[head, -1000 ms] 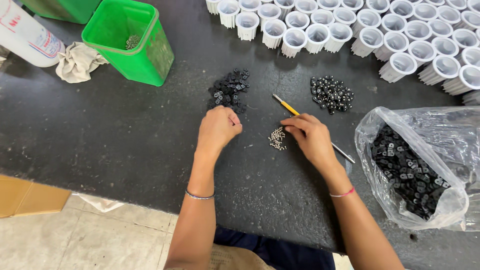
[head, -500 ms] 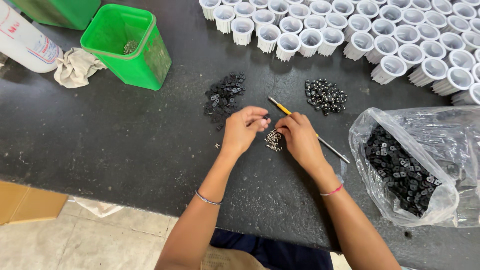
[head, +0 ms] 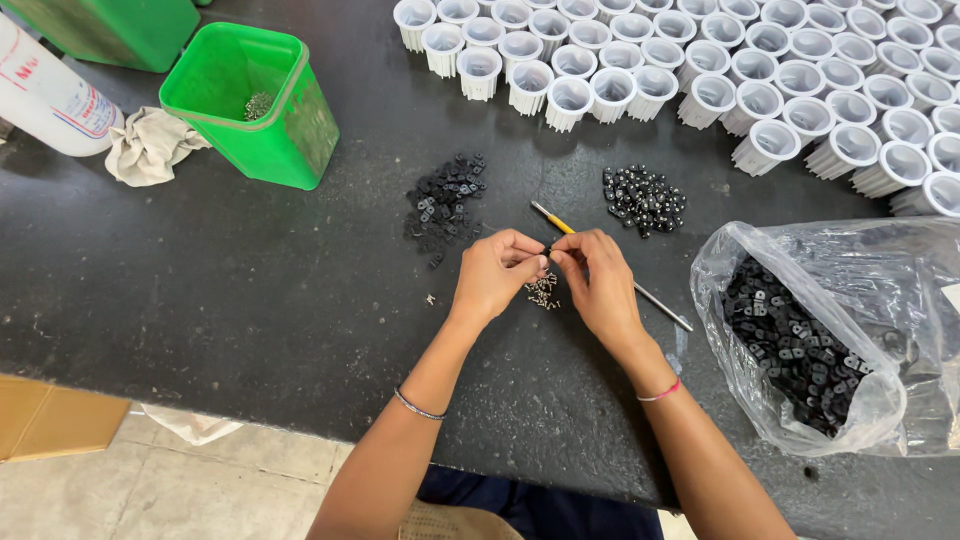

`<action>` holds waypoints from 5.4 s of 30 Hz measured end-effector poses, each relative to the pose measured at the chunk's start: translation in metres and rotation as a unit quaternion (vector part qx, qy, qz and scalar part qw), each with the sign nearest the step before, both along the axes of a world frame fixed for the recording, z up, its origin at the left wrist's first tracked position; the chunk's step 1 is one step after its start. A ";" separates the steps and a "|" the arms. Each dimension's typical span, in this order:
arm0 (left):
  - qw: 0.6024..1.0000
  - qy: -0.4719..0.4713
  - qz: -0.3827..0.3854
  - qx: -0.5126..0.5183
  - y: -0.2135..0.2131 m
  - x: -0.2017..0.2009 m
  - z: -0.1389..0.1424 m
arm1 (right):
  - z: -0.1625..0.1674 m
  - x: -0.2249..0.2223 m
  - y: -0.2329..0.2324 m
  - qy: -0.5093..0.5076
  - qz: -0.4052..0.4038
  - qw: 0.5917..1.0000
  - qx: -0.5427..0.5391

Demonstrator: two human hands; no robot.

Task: The person sits at a workbench assembling small hardware: they pick black plastic buckle-like parts and small metal pins, fit the pins into the plastic parts by hand, and occasionally use a pencil-shaped tool to press or position the pins. Assembled pieces are set aside while loose pins and parts remain in piles on the bench.

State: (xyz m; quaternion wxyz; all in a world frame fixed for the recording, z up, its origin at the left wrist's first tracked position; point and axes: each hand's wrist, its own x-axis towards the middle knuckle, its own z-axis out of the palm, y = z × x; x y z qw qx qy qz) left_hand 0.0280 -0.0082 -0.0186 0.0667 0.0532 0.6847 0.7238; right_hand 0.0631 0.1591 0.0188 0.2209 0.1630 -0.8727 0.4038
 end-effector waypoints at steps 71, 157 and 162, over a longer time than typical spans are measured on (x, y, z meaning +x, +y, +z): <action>0.943 -0.099 -0.010 0.318 -0.015 -0.014 0.020 | -0.006 -0.019 0.004 -0.037 0.056 0.994 0.089; 0.981 -0.051 0.036 0.185 -0.015 -0.022 -0.003 | 0.018 0.006 0.030 -0.076 -0.104 0.991 0.022; 0.977 -0.071 0.048 0.194 -0.019 -0.025 -0.012 | 0.027 0.022 0.021 -0.057 -0.065 0.996 0.004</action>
